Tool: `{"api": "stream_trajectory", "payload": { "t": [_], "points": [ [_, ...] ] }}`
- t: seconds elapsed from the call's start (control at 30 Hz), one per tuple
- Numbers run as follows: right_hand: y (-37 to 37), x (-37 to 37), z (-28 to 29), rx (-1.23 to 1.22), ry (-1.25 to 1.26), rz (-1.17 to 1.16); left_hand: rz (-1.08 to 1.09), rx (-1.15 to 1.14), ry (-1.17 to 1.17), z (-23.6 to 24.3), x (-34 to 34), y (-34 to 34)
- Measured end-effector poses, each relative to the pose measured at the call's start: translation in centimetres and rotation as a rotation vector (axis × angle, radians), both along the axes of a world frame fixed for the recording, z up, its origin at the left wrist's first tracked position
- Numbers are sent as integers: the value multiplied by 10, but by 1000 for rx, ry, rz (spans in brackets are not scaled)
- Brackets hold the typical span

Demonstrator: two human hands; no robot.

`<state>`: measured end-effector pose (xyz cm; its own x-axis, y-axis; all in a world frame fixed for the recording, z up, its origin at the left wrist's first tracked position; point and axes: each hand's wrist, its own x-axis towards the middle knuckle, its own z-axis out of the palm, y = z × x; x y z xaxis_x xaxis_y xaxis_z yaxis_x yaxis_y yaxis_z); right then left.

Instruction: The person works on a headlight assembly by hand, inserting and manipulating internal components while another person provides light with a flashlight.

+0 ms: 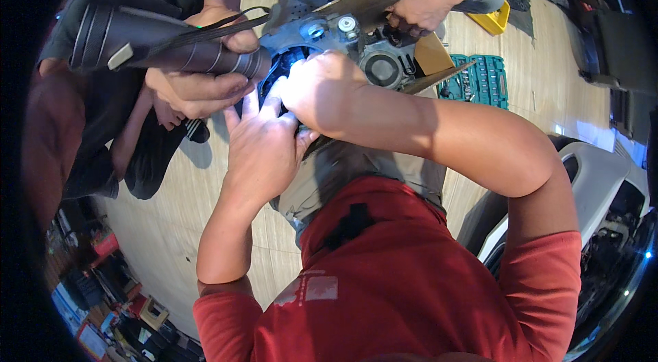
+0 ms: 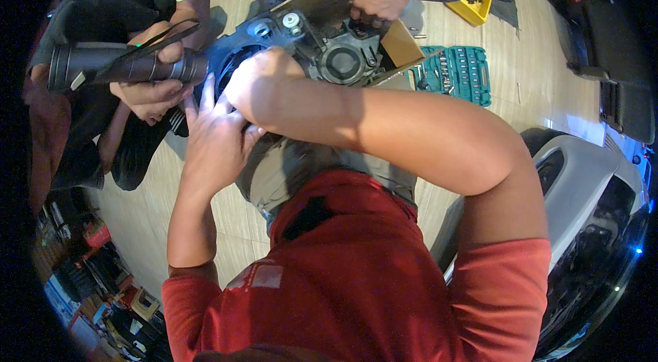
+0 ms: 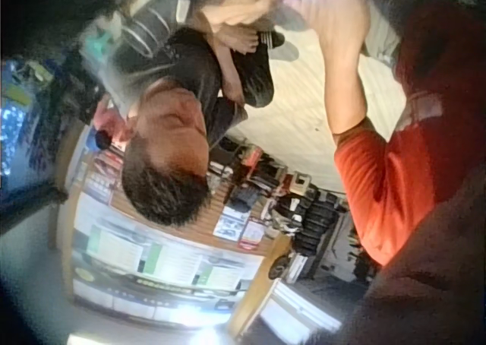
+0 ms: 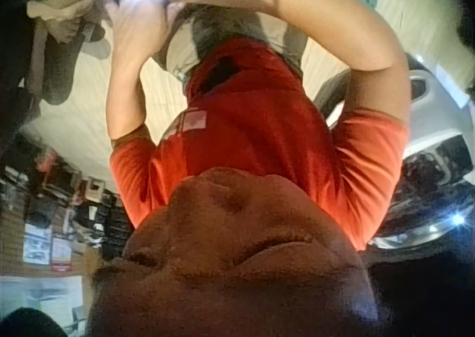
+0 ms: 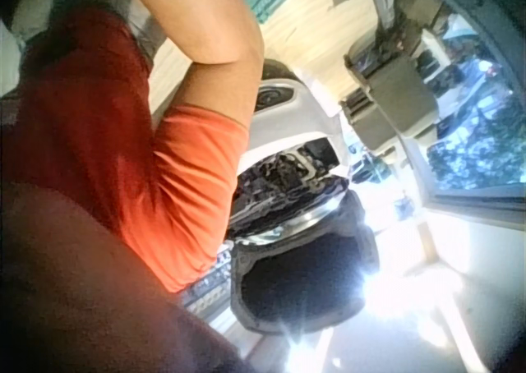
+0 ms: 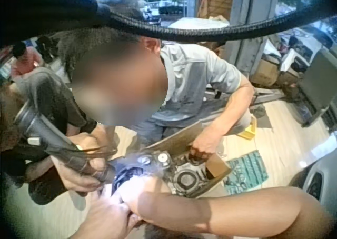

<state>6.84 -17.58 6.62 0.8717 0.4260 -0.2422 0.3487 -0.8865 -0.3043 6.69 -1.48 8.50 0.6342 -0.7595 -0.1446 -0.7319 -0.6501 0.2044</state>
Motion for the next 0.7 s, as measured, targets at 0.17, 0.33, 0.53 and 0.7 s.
{"api": "stream_trajectory", "payload": {
  "t": [0.17,0.33,0.53,0.7],
  "points": [
    [-18,3,-19,318,-360,192,-8,31,59,4,4,1],
    [-36,19,-16,184,-388,321,-47,-33,-41,-2,7,2],
    [-46,23,-19,109,-433,401,-66,-41,-74,-5,8,2],
    [-38,22,-17,-11,-361,406,-62,11,-17,1,7,0]
  ]
}}
